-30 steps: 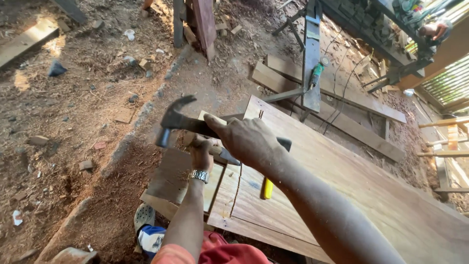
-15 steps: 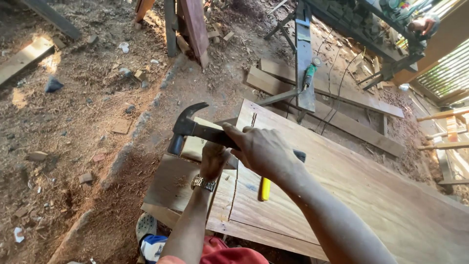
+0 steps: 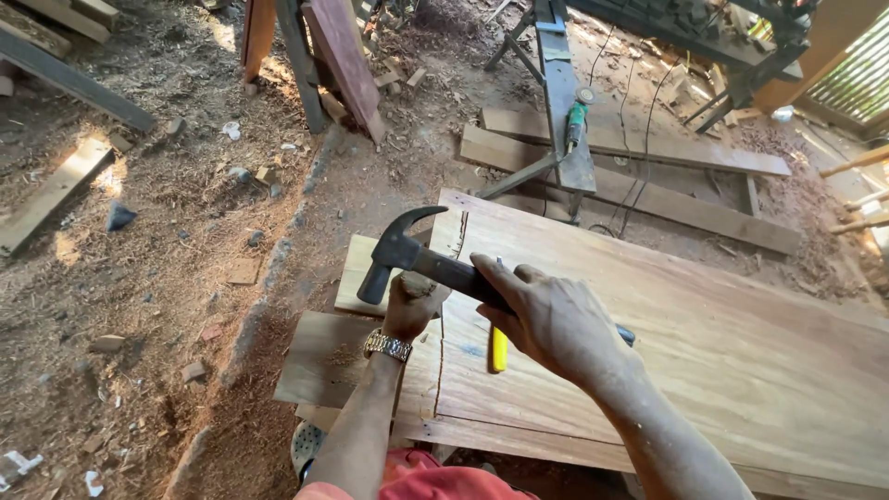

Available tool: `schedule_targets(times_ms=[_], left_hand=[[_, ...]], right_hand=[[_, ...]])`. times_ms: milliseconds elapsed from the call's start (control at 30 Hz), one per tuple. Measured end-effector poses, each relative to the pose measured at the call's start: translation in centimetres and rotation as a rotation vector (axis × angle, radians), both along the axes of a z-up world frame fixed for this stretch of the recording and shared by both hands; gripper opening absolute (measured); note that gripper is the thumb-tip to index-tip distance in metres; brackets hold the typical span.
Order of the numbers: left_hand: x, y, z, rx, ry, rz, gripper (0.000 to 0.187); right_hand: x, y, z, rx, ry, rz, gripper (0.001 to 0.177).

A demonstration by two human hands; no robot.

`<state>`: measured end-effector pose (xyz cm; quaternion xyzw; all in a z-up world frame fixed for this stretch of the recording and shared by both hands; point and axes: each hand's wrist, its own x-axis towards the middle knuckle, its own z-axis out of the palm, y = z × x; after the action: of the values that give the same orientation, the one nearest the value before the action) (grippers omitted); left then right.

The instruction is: Carving a decorative or structural line into a large wooden plank using a hammer and a chisel.

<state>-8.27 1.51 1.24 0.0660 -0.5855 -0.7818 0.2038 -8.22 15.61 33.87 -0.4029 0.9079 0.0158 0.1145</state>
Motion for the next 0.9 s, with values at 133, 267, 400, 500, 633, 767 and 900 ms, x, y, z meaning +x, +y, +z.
schedule_targets(times_ms=[133, 267, 400, 500, 633, 767, 900], left_hand=[[-0.1, 0.6, 1.5, 0.005, -0.071, -0.001, 0.010], [-0.3, 1.3, 3.4, 0.027, -0.134, -0.045, 0.010], [-0.9, 1.8, 2.6, -0.038, -0.046, -0.037, 0.015], [-1.0, 2.6, 3.6, -0.022, -0.074, -0.026, 0.023], [-1.2, 2.9, 3.8, -0.138, -0.168, -0.021, 0.027], [-1.9, 3.5, 1.5, -0.073, 0.003, 0.041, 0.042], [-4.1, 3.1, -4.2, -0.623, 0.108, -0.020, 0.047]], right_hand=[[-0.2, 1.8, 0.5, -0.104, 0.058, 0.028, 0.065], [-0.2, 2.9, 1.1, -0.166, 0.072, 0.016, 0.064], [0.0, 3.8, 1.5, -0.236, 0.066, 0.021, 0.061], [0.4, 4.3, 2.0, -0.337, 0.076, 0.023, 0.062], [0.5, 4.9, -0.1, -0.744, 0.186, 0.132, 0.063], [-1.1, 7.6, -8.0, -0.729, 0.046, 0.006, 0.062], [-1.5, 8.0, -8.7, -0.066, -0.089, -0.184, 0.074]])
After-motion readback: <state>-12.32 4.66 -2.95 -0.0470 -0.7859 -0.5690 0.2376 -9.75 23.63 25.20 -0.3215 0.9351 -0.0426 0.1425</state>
